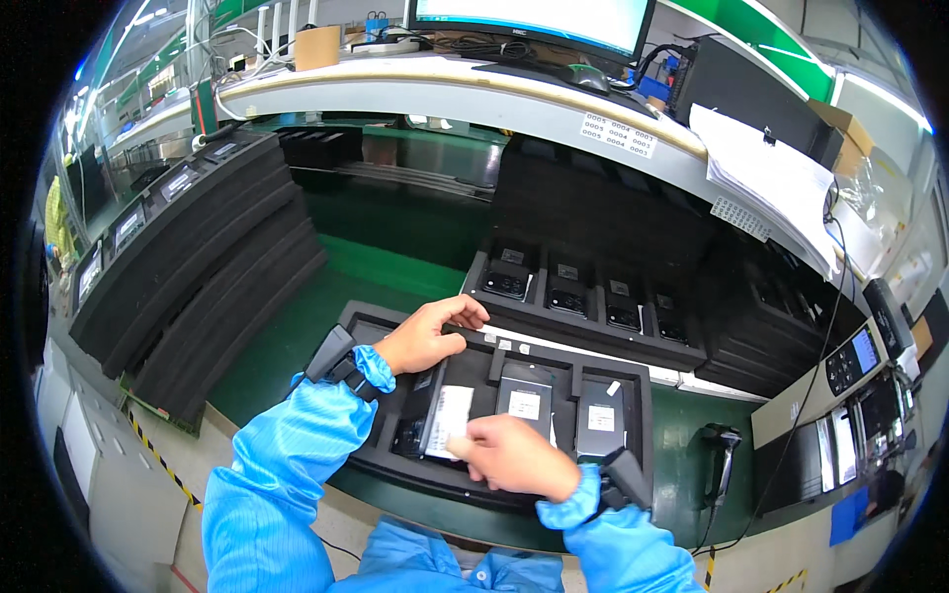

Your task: Scanning barcodes on the back of mobile phones and organizing them into protective foam trays on a factory production line.

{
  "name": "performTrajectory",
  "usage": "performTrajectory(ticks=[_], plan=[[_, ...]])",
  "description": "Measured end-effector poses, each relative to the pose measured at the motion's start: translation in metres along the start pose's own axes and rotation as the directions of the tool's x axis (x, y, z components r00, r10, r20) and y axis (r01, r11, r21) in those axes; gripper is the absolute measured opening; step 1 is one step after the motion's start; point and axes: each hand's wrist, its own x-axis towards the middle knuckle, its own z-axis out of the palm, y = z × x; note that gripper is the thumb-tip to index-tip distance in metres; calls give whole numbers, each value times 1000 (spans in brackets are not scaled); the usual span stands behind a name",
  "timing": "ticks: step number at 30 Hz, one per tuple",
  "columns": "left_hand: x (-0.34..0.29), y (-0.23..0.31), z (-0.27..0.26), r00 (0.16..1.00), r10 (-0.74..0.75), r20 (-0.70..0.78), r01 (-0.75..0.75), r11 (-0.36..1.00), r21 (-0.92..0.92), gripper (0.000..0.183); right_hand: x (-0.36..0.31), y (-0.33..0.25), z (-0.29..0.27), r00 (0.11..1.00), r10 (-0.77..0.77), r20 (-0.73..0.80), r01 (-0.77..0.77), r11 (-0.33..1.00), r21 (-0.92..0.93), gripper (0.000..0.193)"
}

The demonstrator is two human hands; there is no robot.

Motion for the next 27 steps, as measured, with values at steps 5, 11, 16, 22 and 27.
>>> performTrajectory(ticks=[5,11,16,22,27], plan=[[-8,7,14,997,45,-62,-10,881,473,42,-16,38,1,838,-204,-505,149,978,-147,33],[-9,8,19,997,-14,82,-46,728,684,53,-108,205,-84,-87,-282,-956,-445,869,-216,62],[-13,25,-2,999,4,43,-26,846,532,55,-162,329,-120,-69,4,-998,-336,941,27,41],[-67,38,-56,994,-57,-96,102,815,570,50,-156,246,-138,395,405,-825,433,709,556,16],[-98,18,-67,972,-69,-223,163,885,436,36,-98,108,-101,967,51,-250,248,40,968,47]])
